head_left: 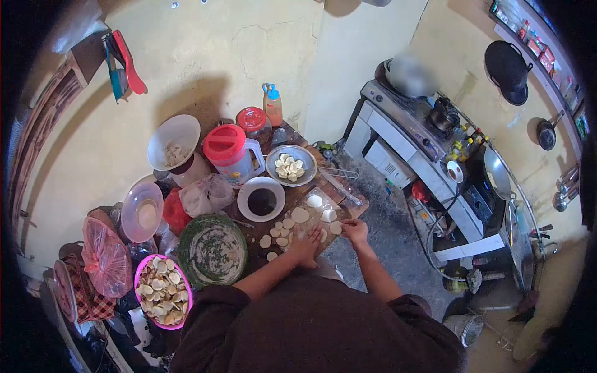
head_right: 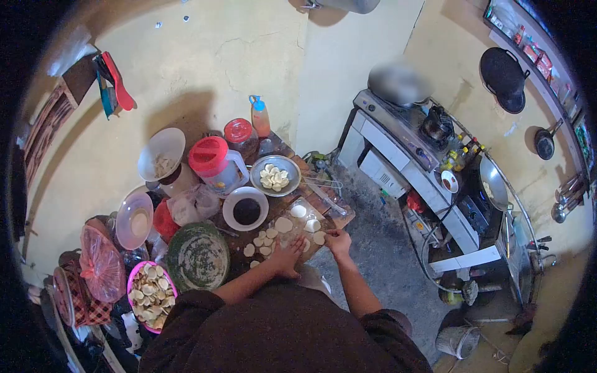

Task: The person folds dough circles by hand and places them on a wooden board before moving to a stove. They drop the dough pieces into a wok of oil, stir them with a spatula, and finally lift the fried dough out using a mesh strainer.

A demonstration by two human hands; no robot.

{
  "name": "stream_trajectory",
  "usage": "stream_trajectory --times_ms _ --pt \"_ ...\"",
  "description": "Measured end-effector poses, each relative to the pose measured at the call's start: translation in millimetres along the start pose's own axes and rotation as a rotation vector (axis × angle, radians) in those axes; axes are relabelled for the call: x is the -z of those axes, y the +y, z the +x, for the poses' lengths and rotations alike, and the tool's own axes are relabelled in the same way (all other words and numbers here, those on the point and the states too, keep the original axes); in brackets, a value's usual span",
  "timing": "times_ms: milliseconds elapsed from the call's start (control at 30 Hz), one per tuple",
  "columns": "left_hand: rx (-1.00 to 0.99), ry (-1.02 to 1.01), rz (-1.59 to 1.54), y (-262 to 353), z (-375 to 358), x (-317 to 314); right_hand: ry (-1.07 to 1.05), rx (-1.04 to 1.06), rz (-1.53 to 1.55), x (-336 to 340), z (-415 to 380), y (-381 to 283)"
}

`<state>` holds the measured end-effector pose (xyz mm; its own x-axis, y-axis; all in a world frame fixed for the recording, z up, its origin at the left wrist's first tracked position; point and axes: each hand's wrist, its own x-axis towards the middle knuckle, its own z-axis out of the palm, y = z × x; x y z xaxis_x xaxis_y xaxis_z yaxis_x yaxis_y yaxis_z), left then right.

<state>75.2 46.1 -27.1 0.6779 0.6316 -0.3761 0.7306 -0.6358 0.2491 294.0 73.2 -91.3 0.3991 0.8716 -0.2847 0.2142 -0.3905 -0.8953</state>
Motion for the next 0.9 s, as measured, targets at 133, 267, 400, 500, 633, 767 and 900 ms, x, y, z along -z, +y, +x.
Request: stream_trajectory --times_ms 133,267,400,500,633,767,900 --pt "0.010 0.009 -0.005 2 -2 2 0.024 0.003 -0.059 -1 -1 -2" --pt "0.054 -0.037 0.050 8 -10 13 0.009 0.083 -0.141 -2 3 6" --pt "0.106 0.295 -0.081 -20 -9 6 0.106 0.255 -0.317 3 -11 -9" --pt "0.129 0.597 -0.252 -51 -25 19 0.104 0.477 -0.459 1 -38 -43" --pt "0.148 0.708 -0.558 -66 -47 36 -0.299 0.512 -0.530 -39 -63 -53" --pt "0.238 0.746 -0.558 -67 -56 30 -0.387 0.748 -0.716 -77 -90 -60" --pt "0.257 0.690 -0.570 -62 -71 31 -0.370 0.780 -0.739 -103 -87 -51"
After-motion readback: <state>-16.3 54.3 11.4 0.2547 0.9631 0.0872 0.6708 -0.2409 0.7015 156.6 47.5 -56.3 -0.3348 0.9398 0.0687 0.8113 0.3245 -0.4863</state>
